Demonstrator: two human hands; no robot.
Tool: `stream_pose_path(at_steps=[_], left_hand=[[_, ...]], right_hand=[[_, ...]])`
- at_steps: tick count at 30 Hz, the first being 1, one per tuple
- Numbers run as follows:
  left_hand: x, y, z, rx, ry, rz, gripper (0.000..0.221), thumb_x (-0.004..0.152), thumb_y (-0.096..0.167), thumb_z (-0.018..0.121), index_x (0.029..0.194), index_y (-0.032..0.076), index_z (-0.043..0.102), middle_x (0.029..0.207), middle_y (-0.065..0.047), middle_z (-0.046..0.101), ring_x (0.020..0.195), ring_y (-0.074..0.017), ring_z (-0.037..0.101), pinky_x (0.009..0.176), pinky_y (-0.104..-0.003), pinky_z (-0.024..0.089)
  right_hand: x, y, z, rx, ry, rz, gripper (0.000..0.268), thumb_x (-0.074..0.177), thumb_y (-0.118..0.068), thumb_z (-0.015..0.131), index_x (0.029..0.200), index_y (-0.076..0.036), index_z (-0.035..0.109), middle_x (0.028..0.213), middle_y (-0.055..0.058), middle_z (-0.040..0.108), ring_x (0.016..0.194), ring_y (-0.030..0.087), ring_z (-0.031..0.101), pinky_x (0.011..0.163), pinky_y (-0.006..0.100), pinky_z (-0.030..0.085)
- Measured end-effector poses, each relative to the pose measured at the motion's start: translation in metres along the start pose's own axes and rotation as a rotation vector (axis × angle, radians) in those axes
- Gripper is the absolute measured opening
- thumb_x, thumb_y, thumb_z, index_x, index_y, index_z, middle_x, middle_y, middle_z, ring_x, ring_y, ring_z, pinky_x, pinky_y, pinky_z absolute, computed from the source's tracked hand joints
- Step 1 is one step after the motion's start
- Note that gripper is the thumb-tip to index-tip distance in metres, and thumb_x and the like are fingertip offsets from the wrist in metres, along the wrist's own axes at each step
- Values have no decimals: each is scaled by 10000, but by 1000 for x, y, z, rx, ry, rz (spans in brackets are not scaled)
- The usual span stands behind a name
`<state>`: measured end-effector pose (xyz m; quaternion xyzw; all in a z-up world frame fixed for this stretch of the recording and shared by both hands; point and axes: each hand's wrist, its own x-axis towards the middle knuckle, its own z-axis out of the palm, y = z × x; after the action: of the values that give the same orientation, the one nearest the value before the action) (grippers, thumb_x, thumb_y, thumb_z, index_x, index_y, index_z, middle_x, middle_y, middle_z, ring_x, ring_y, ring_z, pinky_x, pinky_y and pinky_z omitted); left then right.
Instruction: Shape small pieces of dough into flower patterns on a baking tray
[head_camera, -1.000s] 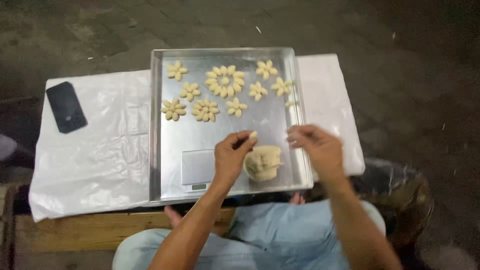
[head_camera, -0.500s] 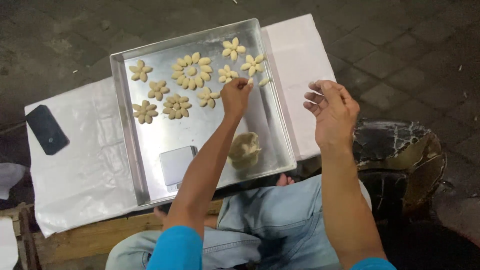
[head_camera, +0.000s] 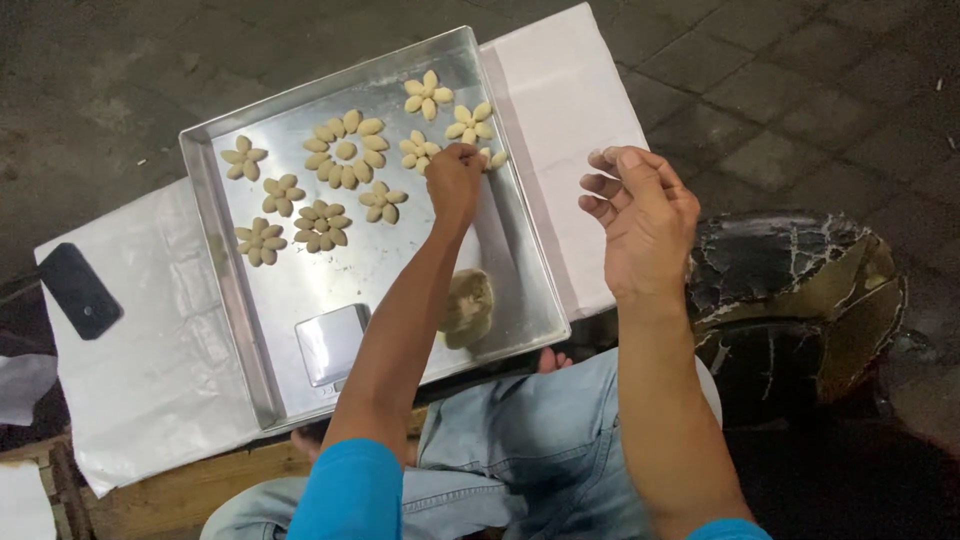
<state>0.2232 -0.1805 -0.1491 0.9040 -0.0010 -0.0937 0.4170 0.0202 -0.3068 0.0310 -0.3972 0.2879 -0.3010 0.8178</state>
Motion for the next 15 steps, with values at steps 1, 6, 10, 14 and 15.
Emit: stream_pose_path(at_steps=[1,6,10,14,15], left_hand=[[-2,3,-2,22,-6,-3,177,848,242,787,1013,181,805,896,-32,800,969,-360,756,882,-508,591],[-12,14,-12,76,-24,-6,158,841,265,798,982,193,808,878,-11,797,969,-339,758,878,-494,597],[-20,19,-18,28,-29,72,139,890,224,760,990,143,814,858,-61,795,933,-375,756,851,-525,588],[-23,19,-25,5,-35,102,202,912,182,739,1084,80,768,890,-122,785,960,-399,745,863,-554,574],[-24,17,-26,5,-36,100,202,912,182,739,1084,80,768,890,-122,785,960,-399,745,863,-554,574]], right_hand=[[1,0,0,8,-6,-3,152,929,-202,709,979,-58,713,949,175,769,781,234,791,652,312,672],[-5,-6,7,-6,-6,-20,153,931,-199,708,986,-57,719,958,177,771,790,230,790,665,310,669],[-5,-7,7,-13,-6,-18,167,928,-198,707,989,-43,719,961,184,767,782,229,785,663,307,665],[-1,-2,5,-6,-7,-10,156,923,-196,712,981,-52,716,953,172,768,771,220,781,661,295,662],[-3,-2,6,-7,-7,-9,156,923,-196,712,981,-52,716,953,172,768,771,220,781,661,295,662]])
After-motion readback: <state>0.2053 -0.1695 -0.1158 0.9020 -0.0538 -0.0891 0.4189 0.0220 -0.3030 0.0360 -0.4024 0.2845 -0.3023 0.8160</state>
